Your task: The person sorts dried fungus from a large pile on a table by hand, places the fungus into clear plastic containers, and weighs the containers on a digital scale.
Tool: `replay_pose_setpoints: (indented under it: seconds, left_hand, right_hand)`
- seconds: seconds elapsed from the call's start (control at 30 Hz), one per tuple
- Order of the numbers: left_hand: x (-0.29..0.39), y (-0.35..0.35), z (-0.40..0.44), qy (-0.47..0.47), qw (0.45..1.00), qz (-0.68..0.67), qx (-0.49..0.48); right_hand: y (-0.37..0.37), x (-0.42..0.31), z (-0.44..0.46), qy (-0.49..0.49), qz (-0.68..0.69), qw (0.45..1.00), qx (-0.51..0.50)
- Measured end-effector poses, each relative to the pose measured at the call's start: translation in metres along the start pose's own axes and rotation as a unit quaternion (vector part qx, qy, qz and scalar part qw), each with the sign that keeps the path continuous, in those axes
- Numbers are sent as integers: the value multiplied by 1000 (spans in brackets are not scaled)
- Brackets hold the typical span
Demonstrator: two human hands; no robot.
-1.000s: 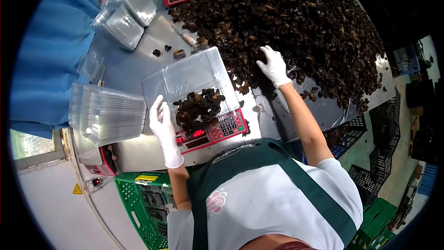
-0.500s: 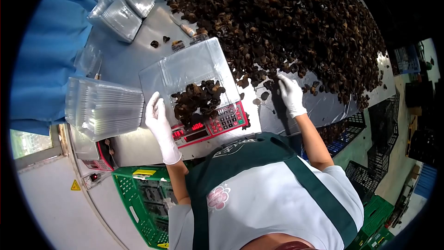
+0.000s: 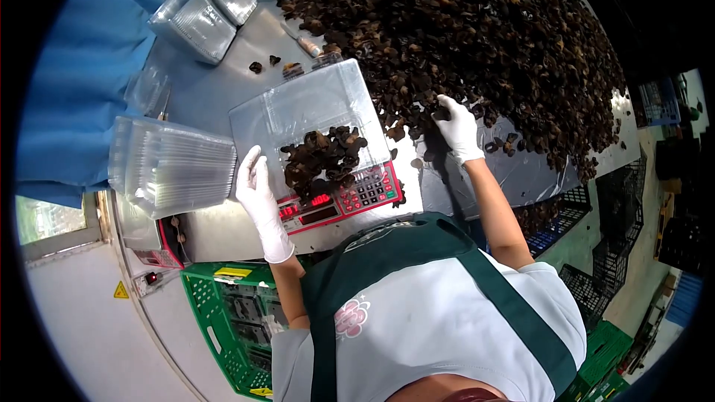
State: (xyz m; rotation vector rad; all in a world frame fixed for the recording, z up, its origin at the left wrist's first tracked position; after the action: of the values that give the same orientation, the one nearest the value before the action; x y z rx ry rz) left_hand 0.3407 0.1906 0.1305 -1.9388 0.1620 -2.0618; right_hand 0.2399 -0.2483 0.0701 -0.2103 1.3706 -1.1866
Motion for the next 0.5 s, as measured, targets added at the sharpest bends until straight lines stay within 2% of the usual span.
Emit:
replay_pose_setpoints:
  seconds: [0.1,0.2,0.3,0.37,0.4,0.47,0.5]
  left_hand:
    - [0,-1,-1,-1,1000,-15,3]
    - [5,-2,-1,3,1000,-2,5]
    - [2,-6,-1,-2,1000,-11,10]
    - [0,-7,-1,-4,1000,-13,12]
    - [-1,-7,-1,-5,1000,-15,14]
    - [-2,-7,0,-6,1000,-14,14]
    - [-3,-7,1,-7,1000,-12,14]
  right_hand:
    - [34,-10,-5,-30,-54,992,-108]
    - [45,9,-10,23,-48,990,-128]
    - [21,22,-2,91,166,981,-40]
    - [29,48,5,216,348,909,-72]
    - [28,51,9,268,436,856,-74]
    - [33,57,19,329,562,756,-65]
    - [32,48,28,328,620,709,-70]
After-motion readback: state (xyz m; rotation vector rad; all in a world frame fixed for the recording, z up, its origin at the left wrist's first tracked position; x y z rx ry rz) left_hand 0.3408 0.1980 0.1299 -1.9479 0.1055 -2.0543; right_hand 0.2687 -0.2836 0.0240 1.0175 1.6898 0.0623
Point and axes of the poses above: each hand's wrist, its own z-axis towards the middle knuckle, its own y-axis out of the palm, x = y × z, the point moved 10 cm from there along z, towards the middle knuckle, and after that the axes turned 5 degrees about z, right-handed, at the moved point
